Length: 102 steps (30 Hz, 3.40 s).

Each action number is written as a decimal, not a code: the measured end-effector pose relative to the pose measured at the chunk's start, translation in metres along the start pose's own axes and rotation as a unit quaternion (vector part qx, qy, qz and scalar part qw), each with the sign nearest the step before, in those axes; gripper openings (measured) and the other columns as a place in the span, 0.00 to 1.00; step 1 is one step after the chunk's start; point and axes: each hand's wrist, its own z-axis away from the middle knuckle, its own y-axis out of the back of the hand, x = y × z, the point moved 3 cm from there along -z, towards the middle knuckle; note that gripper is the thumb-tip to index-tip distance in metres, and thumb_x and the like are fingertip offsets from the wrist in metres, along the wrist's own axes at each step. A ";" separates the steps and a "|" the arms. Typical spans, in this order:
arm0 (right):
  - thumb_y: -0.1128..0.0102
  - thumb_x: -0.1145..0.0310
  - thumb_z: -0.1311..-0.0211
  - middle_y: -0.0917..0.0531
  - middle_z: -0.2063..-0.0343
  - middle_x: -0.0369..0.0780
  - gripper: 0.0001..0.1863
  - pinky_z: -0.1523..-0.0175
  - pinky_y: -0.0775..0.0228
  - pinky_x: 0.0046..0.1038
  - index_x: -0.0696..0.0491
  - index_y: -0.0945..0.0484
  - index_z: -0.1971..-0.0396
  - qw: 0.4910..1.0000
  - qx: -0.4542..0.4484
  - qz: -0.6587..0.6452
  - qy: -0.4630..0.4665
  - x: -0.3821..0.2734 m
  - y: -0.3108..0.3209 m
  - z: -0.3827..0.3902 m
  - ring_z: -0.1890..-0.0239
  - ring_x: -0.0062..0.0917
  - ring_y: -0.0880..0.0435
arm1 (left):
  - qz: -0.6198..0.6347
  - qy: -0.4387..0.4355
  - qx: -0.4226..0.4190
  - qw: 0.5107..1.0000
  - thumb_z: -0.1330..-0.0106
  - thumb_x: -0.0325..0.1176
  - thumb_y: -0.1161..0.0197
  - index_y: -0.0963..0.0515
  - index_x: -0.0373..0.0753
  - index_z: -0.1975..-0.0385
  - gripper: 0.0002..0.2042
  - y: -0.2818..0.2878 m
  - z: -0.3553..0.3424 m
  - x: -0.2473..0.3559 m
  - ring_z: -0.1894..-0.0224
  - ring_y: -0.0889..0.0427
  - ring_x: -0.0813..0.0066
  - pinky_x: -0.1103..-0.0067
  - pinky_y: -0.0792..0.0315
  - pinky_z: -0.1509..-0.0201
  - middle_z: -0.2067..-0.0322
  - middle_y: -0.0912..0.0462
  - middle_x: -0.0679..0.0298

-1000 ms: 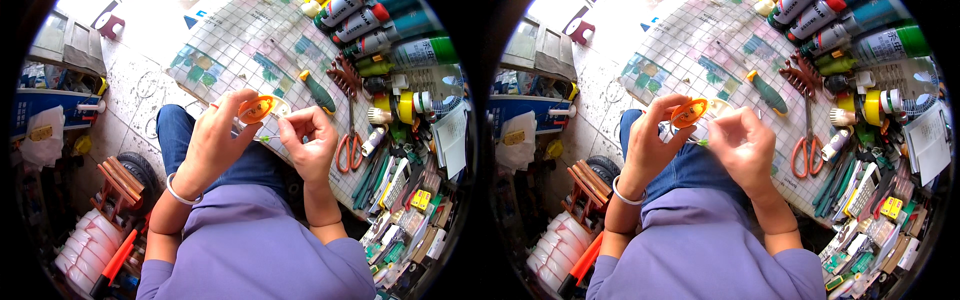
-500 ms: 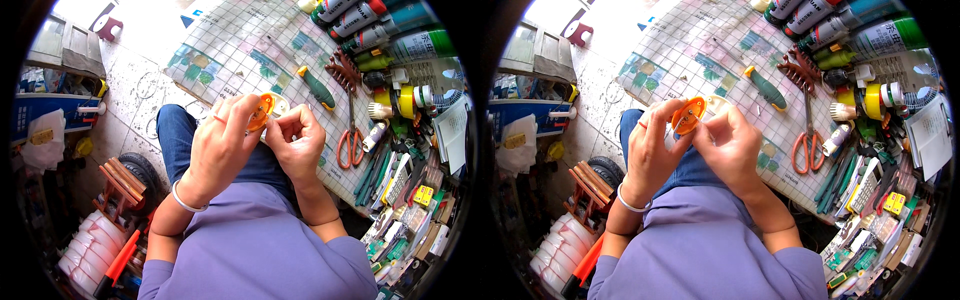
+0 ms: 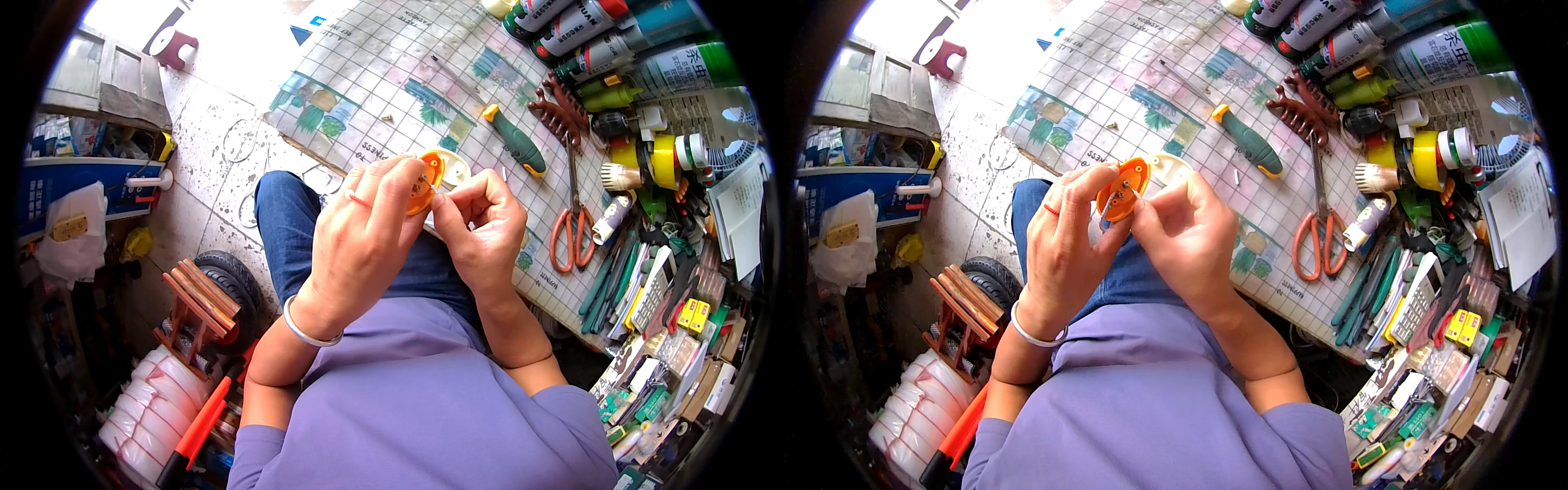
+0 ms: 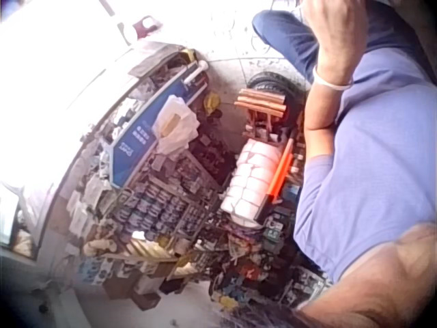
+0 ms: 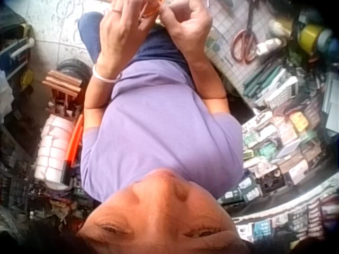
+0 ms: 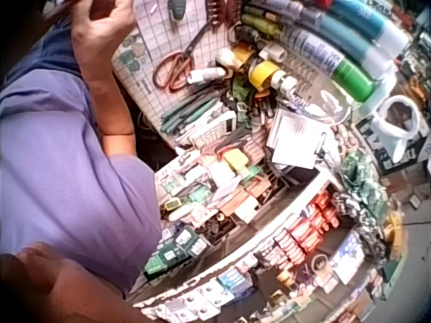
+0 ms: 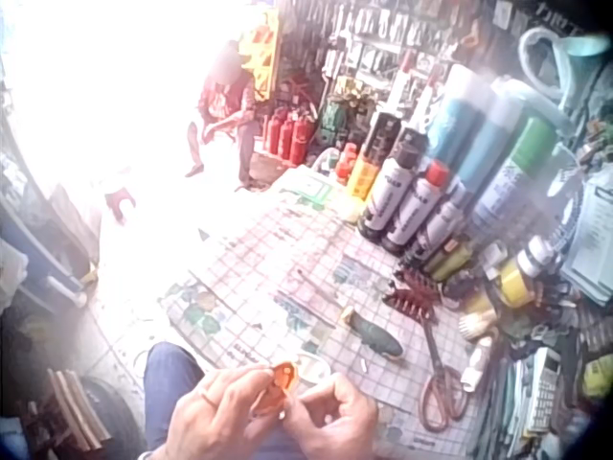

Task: The person sits on the floor and uses a screwdriver to tighten screws on a small orange electrical component. They manipulate wires and reassemble the device's casing before picking up a white power cord.

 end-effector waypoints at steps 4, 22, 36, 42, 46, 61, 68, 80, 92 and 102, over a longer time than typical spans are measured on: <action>0.34 0.76 0.40 0.21 0.76 0.32 0.09 0.70 0.35 0.10 0.55 0.28 0.71 1.000 -0.001 -0.013 -0.001 0.001 0.000 0.000 0.75 0.06 0.26 | 0.005 0.008 -0.004 1.000 0.48 0.23 0.32 0.29 0.35 0.54 0.21 0.000 0.001 0.000 0.62 0.20 0.56 0.71 0.23 0.60 0.59 0.20 0.55; 0.36 0.78 0.38 0.20 0.75 0.33 0.07 0.69 0.33 0.11 0.57 0.27 0.70 0.995 -0.036 -0.076 -0.056 0.010 -0.002 0.000 0.74 0.08 0.24 | 0.019 0.010 -0.015 1.000 0.49 0.22 0.32 0.28 0.36 0.55 0.20 0.001 0.001 -0.003 0.60 0.19 0.57 0.71 0.24 0.57 0.58 0.20 0.56; 0.35 0.76 0.38 0.20 0.74 0.34 0.08 0.68 0.31 0.11 0.58 0.27 0.66 0.992 -0.045 -0.101 -0.061 0.015 -0.002 0.001 0.73 0.09 0.23 | 0.017 -0.004 -0.020 1.000 0.50 0.21 0.31 0.27 0.36 0.56 0.20 -0.001 0.003 -0.005 0.61 0.19 0.57 0.72 0.24 0.58 0.58 0.20 0.56; 0.35 0.77 0.38 0.18 0.72 0.35 0.07 0.66 0.28 0.12 0.59 0.26 0.66 0.989 -0.043 -0.112 -0.083 0.007 -0.003 -0.001 0.71 0.10 0.21 | 0.029 0.004 0.008 1.000 0.50 0.20 0.31 0.27 0.36 0.57 0.20 -0.001 0.004 -0.005 0.60 0.19 0.57 0.71 0.24 0.58 0.58 0.19 0.56; 0.36 0.78 0.39 0.18 0.74 0.35 0.06 0.68 0.29 0.12 0.59 0.25 0.67 0.993 -0.043 -0.084 -0.075 0.004 0.000 -0.004 0.73 0.09 0.21 | 0.027 0.001 0.005 1.000 0.51 0.20 0.30 0.27 0.36 0.56 0.20 0.000 0.003 -0.005 0.61 0.19 0.57 0.71 0.24 0.58 0.57 0.19 0.56; 0.35 0.80 0.43 0.20 0.77 0.31 0.05 0.71 0.34 0.09 0.57 0.24 0.71 0.991 -0.088 -0.058 -0.087 -0.009 0.008 -0.014 0.77 0.05 0.26 | 0.088 0.021 -0.007 0.996 0.49 0.22 0.29 0.27 0.35 0.55 0.21 -0.001 0.006 -0.008 0.63 0.18 0.59 0.71 0.24 0.58 0.61 0.18 0.57; 0.36 0.79 0.47 0.22 0.78 0.30 0.04 0.68 0.32 0.13 0.59 0.23 0.73 0.986 -0.134 0.013 -0.094 -0.010 0.016 -0.026 0.74 0.07 0.26 | 0.109 0.036 -0.019 0.993 0.47 0.25 0.28 0.27 0.34 0.54 0.21 0.002 0.003 -0.007 0.64 0.17 0.62 0.74 0.24 0.60 0.63 0.18 0.57; 0.37 0.82 0.45 0.20 0.74 0.31 0.05 0.68 0.32 0.10 0.58 0.24 0.72 0.980 -0.165 0.079 -0.078 -0.019 0.018 -0.027 0.72 0.06 0.24 | 0.117 0.044 -0.023 0.992 0.46 0.26 0.28 0.27 0.33 0.53 0.21 0.005 0.004 -0.005 0.65 0.17 0.62 0.73 0.24 0.61 0.64 0.18 0.56; 0.37 0.77 0.44 0.20 0.77 0.32 0.04 0.69 0.32 0.15 0.58 0.23 0.70 0.990 -0.114 0.025 -0.083 -0.019 0.020 -0.025 0.75 0.08 0.25 | 0.159 0.077 -0.035 0.984 0.46 0.25 0.28 0.28 0.33 0.53 0.21 -0.005 0.006 -0.018 0.61 0.16 0.62 0.73 0.23 0.58 0.62 0.18 0.55; 0.34 0.70 0.39 0.17 0.70 0.35 0.10 0.70 0.31 0.12 0.56 0.23 0.61 0.983 -0.088 -0.116 -0.115 0.005 0.033 -0.026 0.70 0.12 0.19 | 0.300 0.173 -0.060 0.936 0.42 0.25 0.30 0.29 0.33 0.51 0.21 -0.015 0.006 -0.032 0.52 0.16 0.67 0.75 0.23 0.48 0.57 0.18 0.57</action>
